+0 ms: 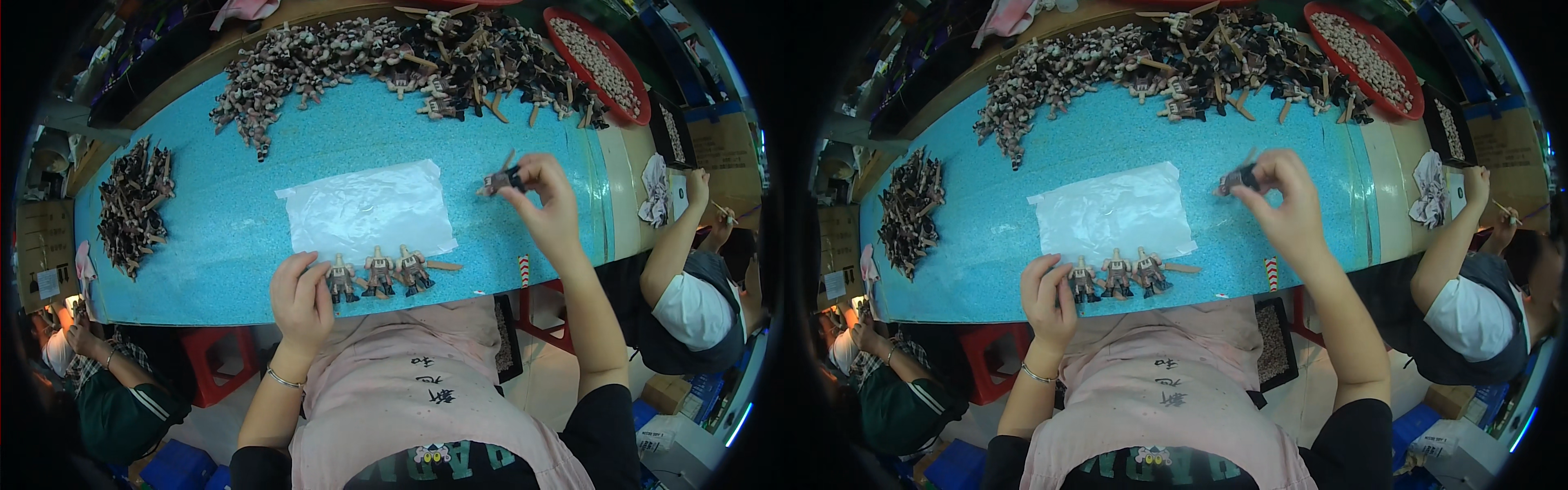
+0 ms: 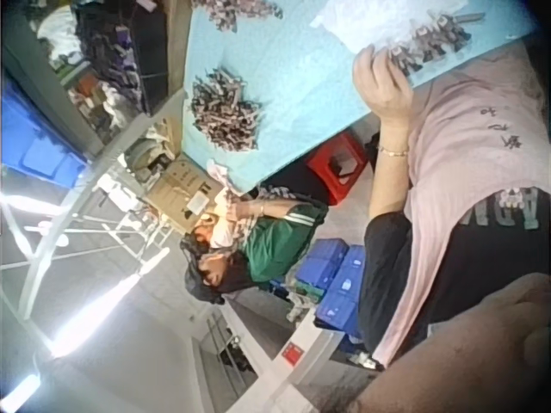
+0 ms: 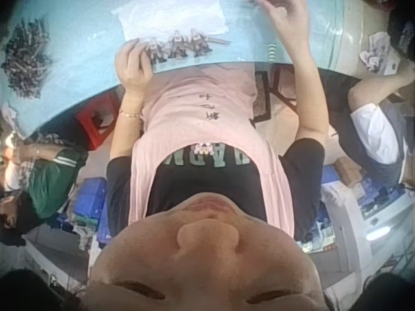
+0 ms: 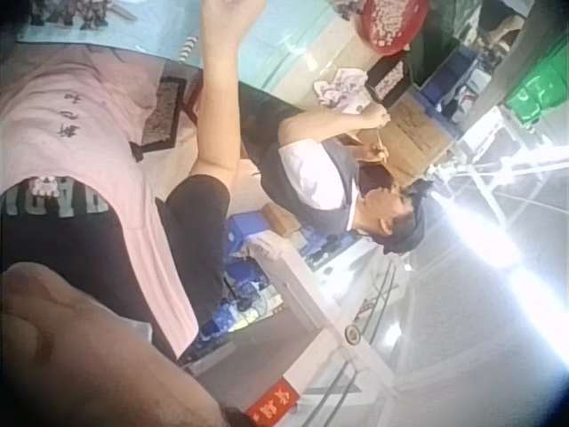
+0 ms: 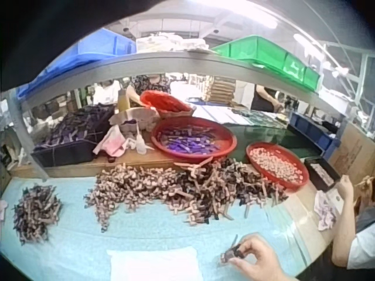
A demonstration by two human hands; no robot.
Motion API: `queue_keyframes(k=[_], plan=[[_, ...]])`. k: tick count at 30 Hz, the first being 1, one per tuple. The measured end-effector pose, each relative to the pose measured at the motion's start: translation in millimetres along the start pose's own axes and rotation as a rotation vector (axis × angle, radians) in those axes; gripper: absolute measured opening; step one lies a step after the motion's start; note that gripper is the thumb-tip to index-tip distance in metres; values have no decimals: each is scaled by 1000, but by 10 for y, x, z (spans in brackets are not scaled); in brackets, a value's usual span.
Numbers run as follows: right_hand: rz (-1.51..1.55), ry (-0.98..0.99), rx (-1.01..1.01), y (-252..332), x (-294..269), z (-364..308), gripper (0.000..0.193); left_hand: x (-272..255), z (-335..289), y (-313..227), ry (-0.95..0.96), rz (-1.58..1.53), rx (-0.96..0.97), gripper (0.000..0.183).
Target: The person assembles toy figurines by joining parts together by hand, arranges them in a row on the table, and applies liquid adhesive to the figurines using a squeeze bottle.
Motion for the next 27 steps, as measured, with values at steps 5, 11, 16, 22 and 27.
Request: queue_keyframes(k=[5, 11, 16, 22, 27], plan=[[-352, 151, -201, 232, 44, -481, 28, 3, 3, -10, 4, 0, -5, 20], [-452, 439, -222, 390, 90, -609, 34, -11, -15, -2, -17, 6, 5, 21], [-509, 474, -342, 558, 359, -409, 53, -57, -26, -10, -50, -19, 29, 24], [-344, 615, -142, 358, 443, -369, 59, -28, -35, -15, -49, -16, 38, 23], [-166, 611, -51, 520, 485, -442, 60, -43, -38, -23, -42, -11, 53, 24]])
Point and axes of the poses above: each hand's wrist, its own z-axis towards the middle knuckle, its own x-axis out of the palm, y = z × x, the point moved 8 cm from there along z, towards the middle knuckle, and after that the axes turned 6 degrees about -y, right-handed, at the moved point
